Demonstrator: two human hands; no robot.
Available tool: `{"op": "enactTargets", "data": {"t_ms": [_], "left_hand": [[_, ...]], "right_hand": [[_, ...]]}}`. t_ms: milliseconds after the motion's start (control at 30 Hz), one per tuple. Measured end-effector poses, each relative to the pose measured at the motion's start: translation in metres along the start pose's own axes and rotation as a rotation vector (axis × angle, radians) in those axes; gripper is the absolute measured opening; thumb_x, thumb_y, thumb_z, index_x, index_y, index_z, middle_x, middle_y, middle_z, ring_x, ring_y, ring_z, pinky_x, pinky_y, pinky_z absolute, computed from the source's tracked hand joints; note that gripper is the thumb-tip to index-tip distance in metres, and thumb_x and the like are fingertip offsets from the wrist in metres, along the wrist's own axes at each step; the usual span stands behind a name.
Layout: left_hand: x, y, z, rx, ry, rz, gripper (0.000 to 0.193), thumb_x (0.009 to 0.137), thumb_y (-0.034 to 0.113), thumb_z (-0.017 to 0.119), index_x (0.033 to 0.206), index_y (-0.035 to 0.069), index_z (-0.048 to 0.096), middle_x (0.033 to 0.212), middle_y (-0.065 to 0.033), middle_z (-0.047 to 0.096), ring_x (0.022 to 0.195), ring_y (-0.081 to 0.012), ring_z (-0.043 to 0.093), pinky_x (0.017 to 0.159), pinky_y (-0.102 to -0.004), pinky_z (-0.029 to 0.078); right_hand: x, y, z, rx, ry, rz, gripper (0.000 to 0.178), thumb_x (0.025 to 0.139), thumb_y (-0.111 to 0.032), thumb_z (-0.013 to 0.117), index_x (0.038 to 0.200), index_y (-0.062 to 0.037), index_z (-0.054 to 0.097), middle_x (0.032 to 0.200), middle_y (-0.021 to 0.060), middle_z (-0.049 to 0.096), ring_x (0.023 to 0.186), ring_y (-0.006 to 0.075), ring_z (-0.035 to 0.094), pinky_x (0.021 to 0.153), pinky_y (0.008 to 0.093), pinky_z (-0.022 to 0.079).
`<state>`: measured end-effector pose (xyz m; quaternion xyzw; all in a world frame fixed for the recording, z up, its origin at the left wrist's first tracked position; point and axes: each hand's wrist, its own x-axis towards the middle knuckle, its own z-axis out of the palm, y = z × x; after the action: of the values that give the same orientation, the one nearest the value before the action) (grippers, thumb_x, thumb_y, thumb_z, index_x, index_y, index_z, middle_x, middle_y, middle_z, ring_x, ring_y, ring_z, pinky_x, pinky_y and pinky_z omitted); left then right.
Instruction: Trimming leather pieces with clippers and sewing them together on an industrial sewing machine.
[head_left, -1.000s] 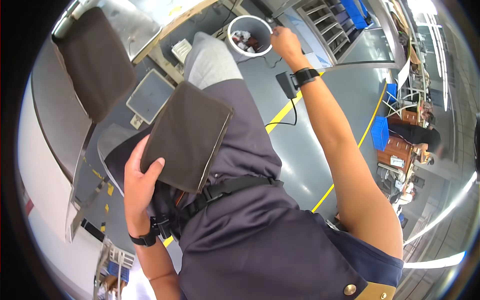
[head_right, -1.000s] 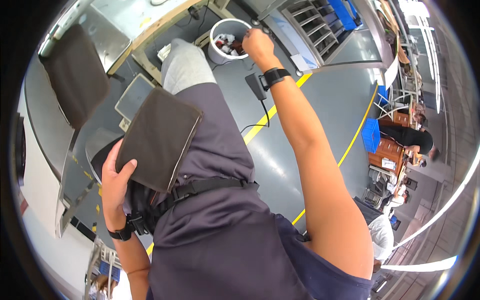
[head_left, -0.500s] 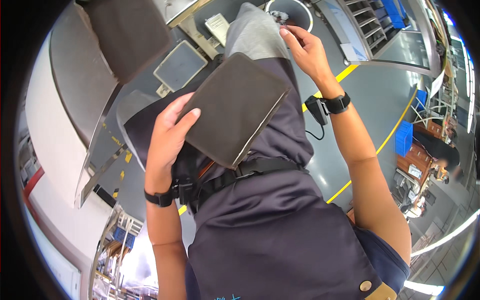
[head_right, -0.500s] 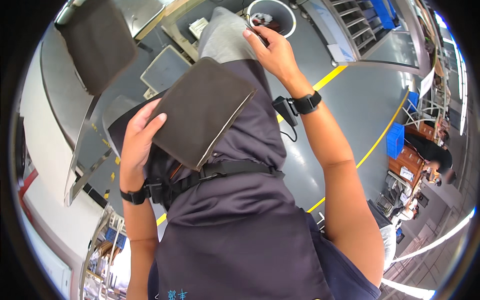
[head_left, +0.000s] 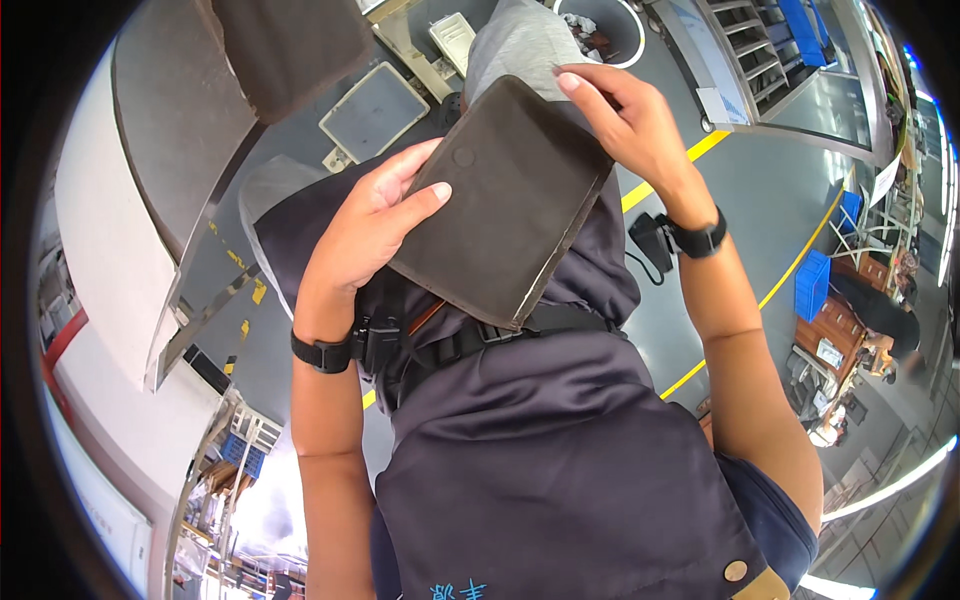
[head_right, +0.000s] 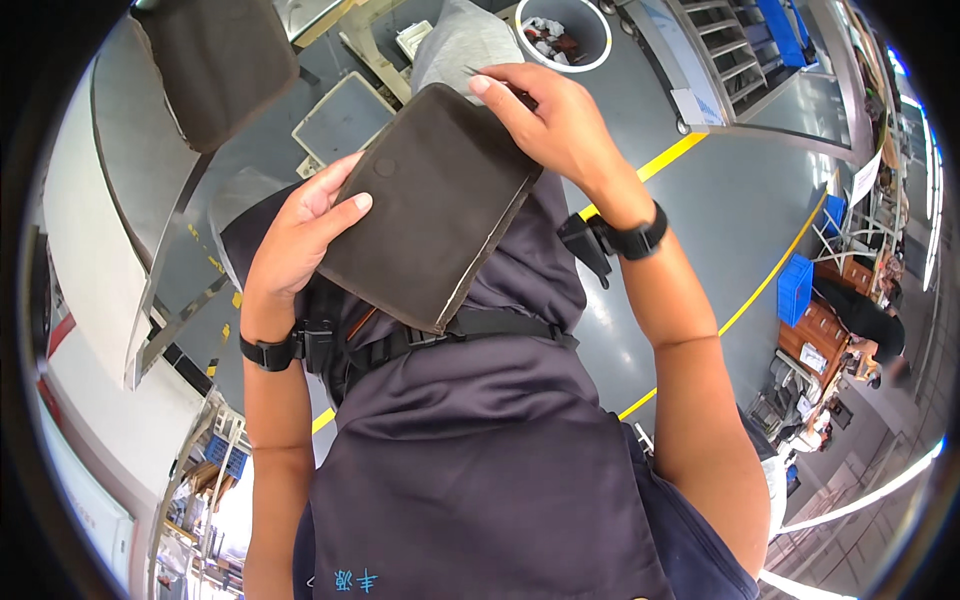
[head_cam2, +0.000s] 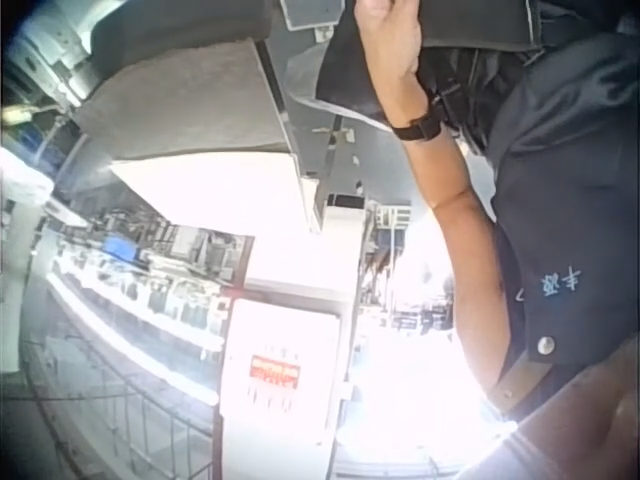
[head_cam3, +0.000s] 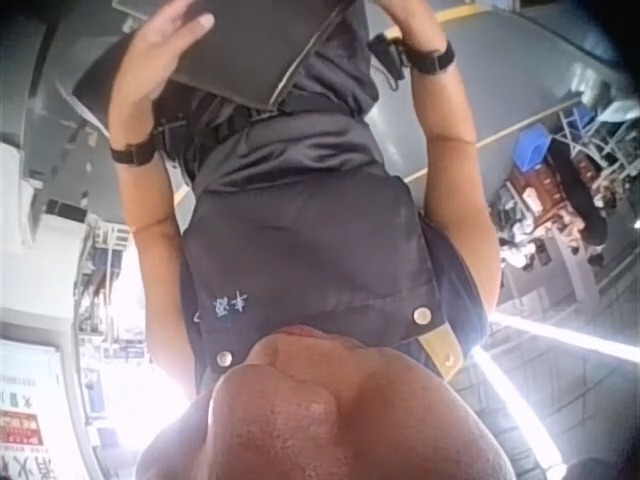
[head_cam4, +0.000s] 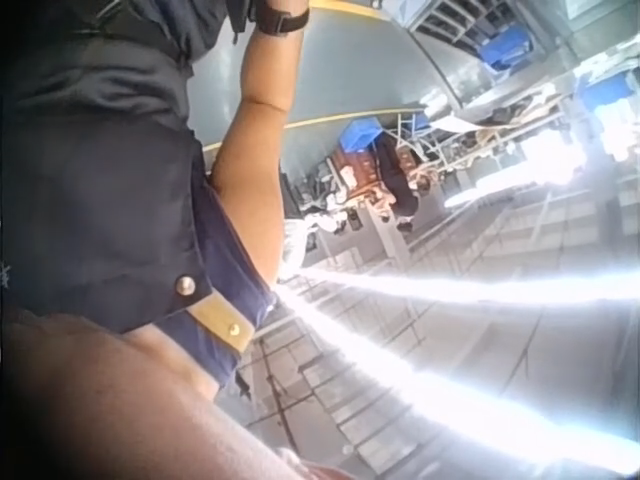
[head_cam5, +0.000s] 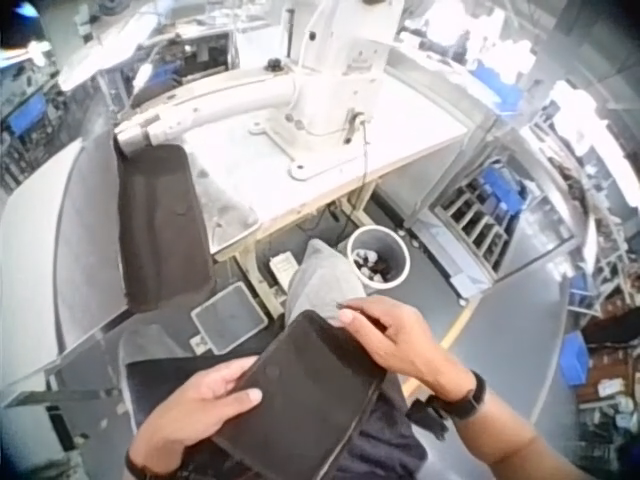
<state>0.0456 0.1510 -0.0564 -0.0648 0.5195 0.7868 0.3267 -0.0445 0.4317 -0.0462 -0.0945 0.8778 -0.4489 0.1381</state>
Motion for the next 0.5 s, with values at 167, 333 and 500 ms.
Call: {"op": "enactTargets", "data": {"t_ms": [167,333,500], "left_hand": [[-0.022,0.011,0.002,0.002,0.112,0.097,0.049,0.100,0.007,0.059,0.146,-0.003,0.047,0.134,-0.0086,0.062,0.120,-0.0141,0.059,0.104,-0.0314,0.047],[-0.040,0.022,0.003,-0.001,0.166,0.131,0.051,0.098,0.003,0.059,0.147,-0.004,0.045,0.134,-0.0103,0.062,0.121,-0.0151,0.059,0.105,-0.0317,0.047],[-0.052,0.032,0.008,-0.006,0.165,0.161,0.057,0.095,0.003,0.060,0.149,-0.003,0.041,0.131,-0.0109,0.064,0.119,-0.0159,0.061,0.104,-0.0320,0.046]], "right_hand": [[-0.023,-0.051,0.011,-0.054,0.034,-0.299,0.030,0.093,-0.024,0.075,0.115,-0.0052,0.072,0.097,0.0109,0.072,0.080,0.0215,0.070,0.074,0.0319,0.055],[-0.020,-0.067,0.049,-0.108,0.033,-0.567,0.030,0.087,-0.021,0.079,0.114,-0.0097,0.073,0.083,0.0058,0.066,0.067,0.0235,0.066,0.058,0.0334,0.054],[-0.013,-0.079,0.062,-0.122,0.058,-0.647,0.034,0.087,-0.021,0.078,0.118,-0.0109,0.071,0.082,0.0038,0.062,0.065,0.0217,0.064,0.054,0.0337,0.052]]}}
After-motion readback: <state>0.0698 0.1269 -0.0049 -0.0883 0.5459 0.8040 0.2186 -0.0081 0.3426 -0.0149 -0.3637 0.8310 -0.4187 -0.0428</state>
